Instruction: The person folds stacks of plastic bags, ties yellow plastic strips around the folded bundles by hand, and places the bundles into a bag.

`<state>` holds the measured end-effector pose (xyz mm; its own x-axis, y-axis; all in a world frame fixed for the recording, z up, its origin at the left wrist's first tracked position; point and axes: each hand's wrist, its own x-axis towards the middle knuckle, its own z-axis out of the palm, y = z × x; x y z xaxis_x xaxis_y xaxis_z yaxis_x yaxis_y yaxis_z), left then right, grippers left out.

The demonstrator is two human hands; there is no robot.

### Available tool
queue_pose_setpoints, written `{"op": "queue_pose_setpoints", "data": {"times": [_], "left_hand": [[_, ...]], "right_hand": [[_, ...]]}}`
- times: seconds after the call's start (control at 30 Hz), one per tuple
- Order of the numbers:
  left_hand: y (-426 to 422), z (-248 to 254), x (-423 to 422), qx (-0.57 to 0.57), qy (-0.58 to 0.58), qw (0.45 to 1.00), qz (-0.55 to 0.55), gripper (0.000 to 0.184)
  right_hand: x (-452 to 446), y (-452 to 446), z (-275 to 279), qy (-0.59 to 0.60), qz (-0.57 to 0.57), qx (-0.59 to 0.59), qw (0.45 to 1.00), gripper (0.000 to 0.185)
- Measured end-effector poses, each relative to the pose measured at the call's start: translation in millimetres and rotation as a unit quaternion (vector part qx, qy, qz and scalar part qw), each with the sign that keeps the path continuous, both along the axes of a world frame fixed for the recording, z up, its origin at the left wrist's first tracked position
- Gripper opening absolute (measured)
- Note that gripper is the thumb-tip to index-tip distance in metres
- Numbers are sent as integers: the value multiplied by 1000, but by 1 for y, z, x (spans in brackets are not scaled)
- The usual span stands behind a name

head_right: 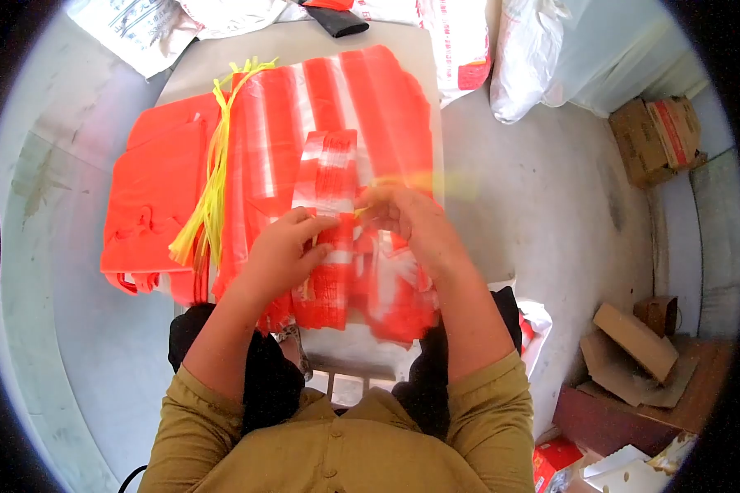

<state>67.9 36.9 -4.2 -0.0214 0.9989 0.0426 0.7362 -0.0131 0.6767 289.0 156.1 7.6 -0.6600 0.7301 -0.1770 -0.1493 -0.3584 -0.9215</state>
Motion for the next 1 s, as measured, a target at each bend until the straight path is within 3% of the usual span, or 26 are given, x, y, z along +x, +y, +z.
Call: {"op": "queue_pose_setpoints", "data": {"times": [0.17,0.4,0.5,0.6,0.8,0.9,1.0], "left_hand": [[-3,5,18,-9,93,993,-73,54],[1,-4,29,58,155,985,-45,53],[8,-4,23,54,147,987,-22,52],[9,-4,21,54,144,988,-15,52],[8,-2,21,47,107,993,-7,49],[8,0,23,60,54,996,39,41],[4,-2,14,106,11,992,66,35]], "right_hand": [[-5,-6,-5,-6,-12,35,999,44],[-9,-6,-15,3,-36,71,997,34],[-5,-8,-8,-52,-57,73,994,30],[14,2,-3,-318,49,181,930,27],[8,-8,5,-233,-9,170,958,19],[-13,-18,10,-140,-24,234,962,18],[-29,-22,7,-122,-18,160,979,20]]}}
